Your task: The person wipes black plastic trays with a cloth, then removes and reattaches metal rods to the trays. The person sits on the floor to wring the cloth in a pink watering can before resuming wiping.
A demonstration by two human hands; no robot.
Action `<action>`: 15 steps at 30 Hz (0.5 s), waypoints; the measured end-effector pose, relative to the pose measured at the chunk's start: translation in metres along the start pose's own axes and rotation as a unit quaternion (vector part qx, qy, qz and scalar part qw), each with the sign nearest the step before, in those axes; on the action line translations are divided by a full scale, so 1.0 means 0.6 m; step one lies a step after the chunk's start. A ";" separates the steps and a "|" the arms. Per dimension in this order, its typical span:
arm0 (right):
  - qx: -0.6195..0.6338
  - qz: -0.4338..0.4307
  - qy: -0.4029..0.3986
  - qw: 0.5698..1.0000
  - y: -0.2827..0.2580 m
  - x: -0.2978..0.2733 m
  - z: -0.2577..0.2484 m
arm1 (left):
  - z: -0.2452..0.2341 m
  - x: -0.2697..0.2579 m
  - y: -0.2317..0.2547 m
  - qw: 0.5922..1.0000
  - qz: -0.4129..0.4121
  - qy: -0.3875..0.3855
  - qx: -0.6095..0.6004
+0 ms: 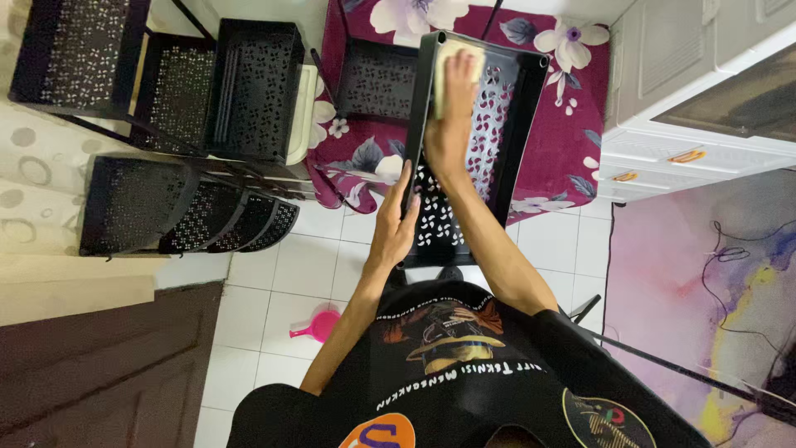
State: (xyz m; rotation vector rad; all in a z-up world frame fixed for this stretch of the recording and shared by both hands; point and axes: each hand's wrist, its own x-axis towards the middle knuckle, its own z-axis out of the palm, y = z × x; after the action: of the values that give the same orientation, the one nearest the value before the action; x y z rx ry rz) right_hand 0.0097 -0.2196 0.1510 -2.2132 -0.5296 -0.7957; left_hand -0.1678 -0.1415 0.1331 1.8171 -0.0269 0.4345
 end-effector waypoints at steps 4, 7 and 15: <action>0.062 -0.102 -0.099 0.988 -0.026 -0.014 -0.030 | -0.010 0.004 -0.007 0.999 -0.009 0.004 -0.042; 0.046 -0.151 -0.187 0.970 -0.034 -0.031 -0.079 | -0.025 0.024 -0.014 0.999 0.008 0.034 -0.017; 0.258 0.236 -0.293 0.890 -0.069 -0.066 -0.189 | -0.052 0.063 -0.024 0.999 0.029 0.019 -0.021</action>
State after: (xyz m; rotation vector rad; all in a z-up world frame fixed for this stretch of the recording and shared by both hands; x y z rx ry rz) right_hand -0.0859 -0.2812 0.2076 -1.9155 -0.3891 0.2700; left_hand -0.1379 -0.1002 0.1381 1.7707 -0.0614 0.5054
